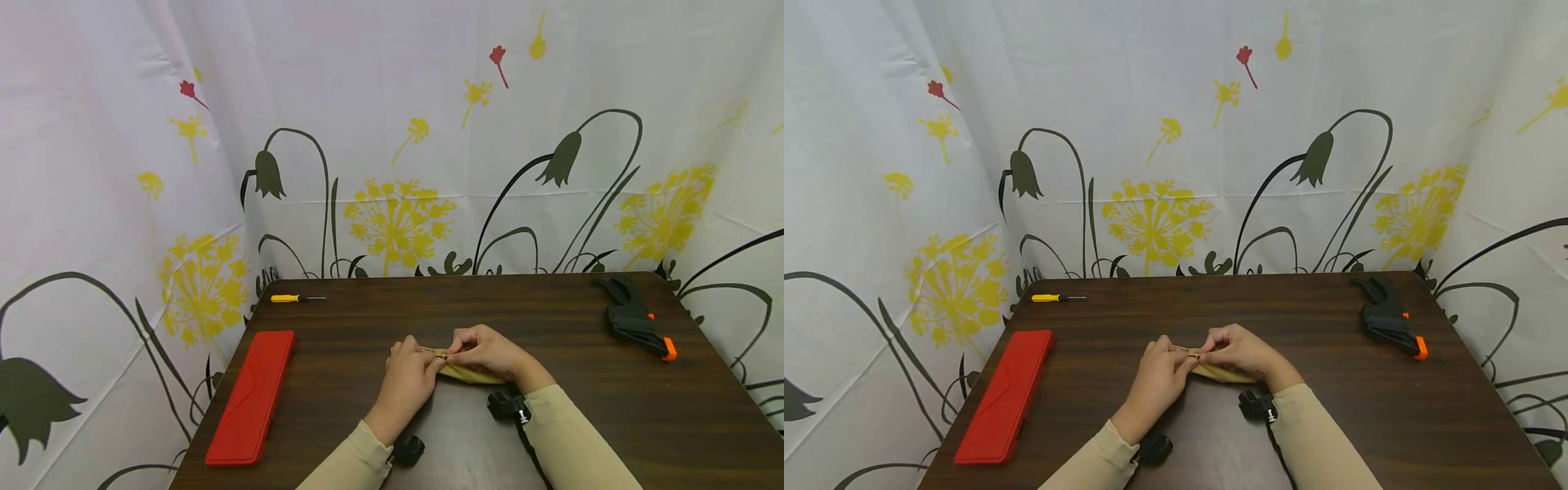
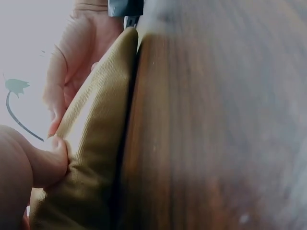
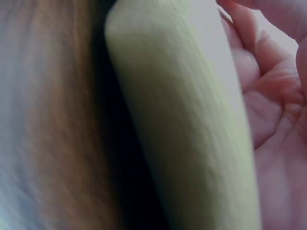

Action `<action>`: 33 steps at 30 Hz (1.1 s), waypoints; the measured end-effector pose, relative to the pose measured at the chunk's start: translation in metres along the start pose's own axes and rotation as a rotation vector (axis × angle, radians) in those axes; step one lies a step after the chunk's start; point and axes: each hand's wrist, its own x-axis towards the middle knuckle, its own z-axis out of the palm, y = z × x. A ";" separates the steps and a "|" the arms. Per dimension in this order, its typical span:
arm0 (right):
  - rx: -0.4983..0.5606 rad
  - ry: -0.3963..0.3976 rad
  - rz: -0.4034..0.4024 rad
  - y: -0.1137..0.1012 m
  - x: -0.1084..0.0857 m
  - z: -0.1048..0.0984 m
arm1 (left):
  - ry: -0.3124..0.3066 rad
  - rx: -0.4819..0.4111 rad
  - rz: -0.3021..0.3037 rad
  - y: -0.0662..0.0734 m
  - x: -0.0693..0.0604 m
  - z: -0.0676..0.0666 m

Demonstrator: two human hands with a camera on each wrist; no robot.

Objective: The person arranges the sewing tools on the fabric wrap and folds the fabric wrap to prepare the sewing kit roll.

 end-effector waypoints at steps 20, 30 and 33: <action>-0.770 0.029 -0.004 -0.044 -0.010 0.006 | -0.152 0.097 0.160 -0.004 0.010 -0.043; -0.955 0.168 0.170 -0.059 -0.017 0.014 | -0.342 0.084 0.225 -0.022 0.015 -0.050; -0.968 0.200 0.180 -0.055 -0.016 0.012 | -0.337 0.090 0.160 -0.027 0.014 -0.046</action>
